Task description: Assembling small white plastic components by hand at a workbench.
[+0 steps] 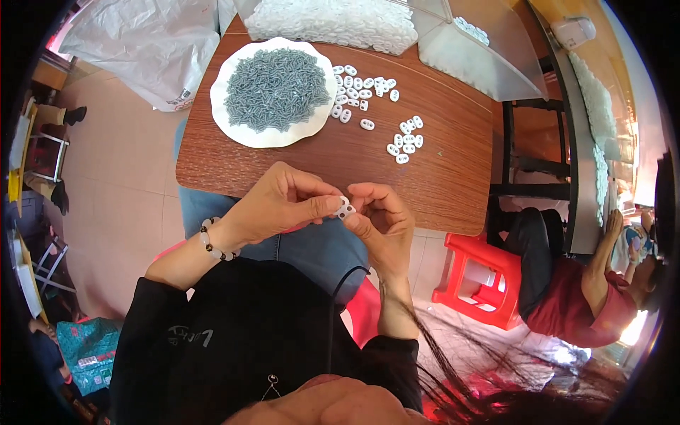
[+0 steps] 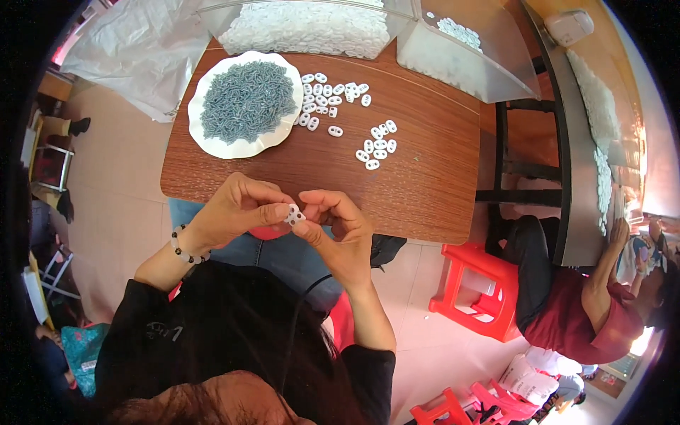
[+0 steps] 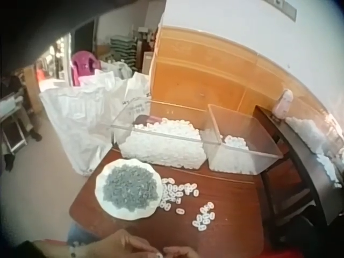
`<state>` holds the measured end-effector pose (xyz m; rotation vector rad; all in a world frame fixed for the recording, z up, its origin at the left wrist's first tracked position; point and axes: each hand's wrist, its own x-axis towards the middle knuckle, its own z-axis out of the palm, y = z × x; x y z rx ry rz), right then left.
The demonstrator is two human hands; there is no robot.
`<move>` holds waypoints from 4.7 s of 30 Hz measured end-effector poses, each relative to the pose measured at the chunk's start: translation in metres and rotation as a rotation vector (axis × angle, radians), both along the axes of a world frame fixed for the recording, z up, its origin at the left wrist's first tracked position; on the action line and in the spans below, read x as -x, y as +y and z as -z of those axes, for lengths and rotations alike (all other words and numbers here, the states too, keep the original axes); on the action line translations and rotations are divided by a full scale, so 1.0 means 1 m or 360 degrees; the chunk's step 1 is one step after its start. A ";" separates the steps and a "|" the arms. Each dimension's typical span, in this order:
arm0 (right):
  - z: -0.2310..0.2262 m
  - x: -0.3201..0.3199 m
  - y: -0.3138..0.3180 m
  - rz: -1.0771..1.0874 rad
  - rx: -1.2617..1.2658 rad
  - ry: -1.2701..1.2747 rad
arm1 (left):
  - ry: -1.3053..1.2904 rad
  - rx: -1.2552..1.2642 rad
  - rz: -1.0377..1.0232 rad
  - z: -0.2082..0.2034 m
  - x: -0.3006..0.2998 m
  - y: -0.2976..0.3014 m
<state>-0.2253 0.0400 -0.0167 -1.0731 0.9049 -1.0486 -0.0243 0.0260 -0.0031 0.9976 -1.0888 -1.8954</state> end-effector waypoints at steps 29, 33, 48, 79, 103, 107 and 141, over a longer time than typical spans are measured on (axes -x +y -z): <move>-0.004 -0.013 0.003 -0.0223 0.0584 0.0309 | 0.0087 -0.0062 0.0159 -0.005 -0.010 0.007; -0.011 -0.015 0.003 -0.0201 0.0654 0.0369 | 0.0099 -0.0028 0.0073 -0.007 -0.010 0.010; -0.009 -0.019 0.010 -0.0096 0.0692 0.0459 | 0.0141 -0.0105 0.0116 -0.011 -0.012 0.013; 0.009 0.000 -0.014 0.0208 0.0486 0.0112 | -0.0041 0.0094 0.0000 -0.005 0.017 -0.016; 0.042 0.026 -0.042 0.0640 0.0296 0.0100 | -0.2186 0.1946 0.0237 -0.095 0.133 -0.275; 0.040 0.029 -0.041 0.0676 0.0279 0.0164 | -0.2179 0.2021 0.0272 -0.093 0.137 -0.277; -0.015 0.017 -0.095 0.0255 0.1098 0.1614 | -0.0365 0.0897 0.0076 0.047 -0.021 -0.019</move>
